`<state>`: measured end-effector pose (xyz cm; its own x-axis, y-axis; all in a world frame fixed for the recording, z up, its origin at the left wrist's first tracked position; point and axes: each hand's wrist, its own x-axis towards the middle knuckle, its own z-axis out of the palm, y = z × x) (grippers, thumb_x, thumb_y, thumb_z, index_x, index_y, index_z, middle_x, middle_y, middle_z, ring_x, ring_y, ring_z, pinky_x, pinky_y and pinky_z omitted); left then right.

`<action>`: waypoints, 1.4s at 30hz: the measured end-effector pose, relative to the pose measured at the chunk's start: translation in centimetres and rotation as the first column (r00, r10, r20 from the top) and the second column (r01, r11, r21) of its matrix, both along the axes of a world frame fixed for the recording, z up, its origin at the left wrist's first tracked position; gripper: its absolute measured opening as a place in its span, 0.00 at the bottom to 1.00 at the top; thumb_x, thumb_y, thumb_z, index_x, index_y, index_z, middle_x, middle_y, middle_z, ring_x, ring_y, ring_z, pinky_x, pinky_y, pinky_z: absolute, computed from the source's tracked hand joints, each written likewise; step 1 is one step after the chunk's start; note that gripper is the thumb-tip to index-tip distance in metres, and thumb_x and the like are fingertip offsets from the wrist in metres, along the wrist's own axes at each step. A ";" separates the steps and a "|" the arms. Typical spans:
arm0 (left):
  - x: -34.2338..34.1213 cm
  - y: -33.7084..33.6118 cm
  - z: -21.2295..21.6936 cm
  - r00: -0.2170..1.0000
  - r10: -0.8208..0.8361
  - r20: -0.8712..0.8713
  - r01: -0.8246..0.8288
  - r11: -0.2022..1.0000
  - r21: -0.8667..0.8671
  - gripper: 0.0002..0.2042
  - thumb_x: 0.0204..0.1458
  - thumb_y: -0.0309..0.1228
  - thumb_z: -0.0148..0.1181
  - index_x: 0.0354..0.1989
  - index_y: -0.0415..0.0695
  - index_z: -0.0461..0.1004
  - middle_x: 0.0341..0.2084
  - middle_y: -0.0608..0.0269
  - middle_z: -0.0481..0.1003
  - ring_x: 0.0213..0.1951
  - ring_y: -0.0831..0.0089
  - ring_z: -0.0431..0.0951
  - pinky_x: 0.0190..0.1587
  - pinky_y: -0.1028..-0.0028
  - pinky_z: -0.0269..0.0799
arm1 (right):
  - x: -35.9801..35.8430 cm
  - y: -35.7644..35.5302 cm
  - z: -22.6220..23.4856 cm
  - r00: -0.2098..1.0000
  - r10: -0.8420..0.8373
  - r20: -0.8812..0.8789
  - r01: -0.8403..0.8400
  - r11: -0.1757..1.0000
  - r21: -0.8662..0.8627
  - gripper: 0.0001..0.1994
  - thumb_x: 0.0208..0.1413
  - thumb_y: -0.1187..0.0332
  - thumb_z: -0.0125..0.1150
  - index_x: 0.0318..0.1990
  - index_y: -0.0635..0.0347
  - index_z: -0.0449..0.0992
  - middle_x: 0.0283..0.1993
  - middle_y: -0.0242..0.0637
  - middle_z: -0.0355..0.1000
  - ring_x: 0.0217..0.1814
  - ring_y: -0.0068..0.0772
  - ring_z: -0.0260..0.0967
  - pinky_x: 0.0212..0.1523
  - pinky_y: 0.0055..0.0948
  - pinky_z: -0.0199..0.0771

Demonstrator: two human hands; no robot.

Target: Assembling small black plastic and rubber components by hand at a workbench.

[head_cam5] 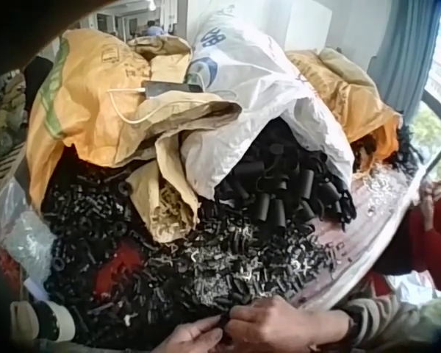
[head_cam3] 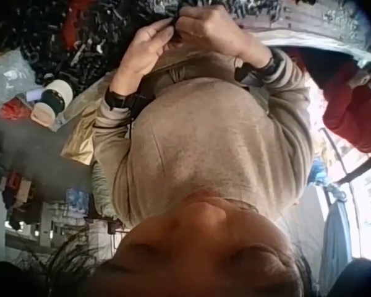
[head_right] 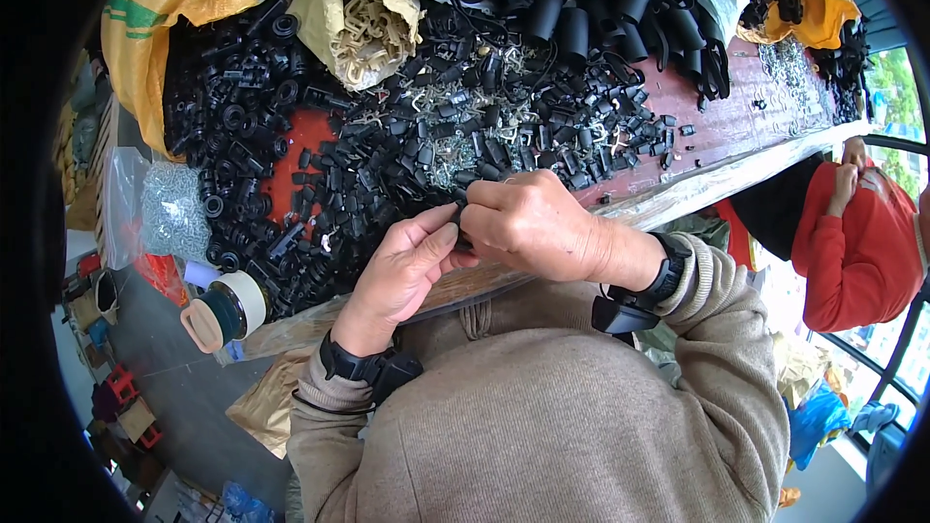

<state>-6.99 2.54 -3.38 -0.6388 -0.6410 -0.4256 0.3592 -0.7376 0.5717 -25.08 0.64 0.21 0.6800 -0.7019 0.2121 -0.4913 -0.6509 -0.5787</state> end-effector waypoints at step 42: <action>1.0 -0.9 -0.1 0.978 0.194 -0.072 -0.192 0.981 0.033 0.13 0.52 0.32 0.49 0.43 0.39 0.66 0.37 0.59 0.72 0.38 0.77 0.71 0.41 0.78 0.66 | -3.2 -2.3 -2.1 0.712 -0.667 0.221 -0.086 0.229 0.970 0.09 0.53 0.67 0.51 0.30 0.65 0.71 0.19 0.27 0.64 0.15 0.10 0.50 0.14 0.11 0.48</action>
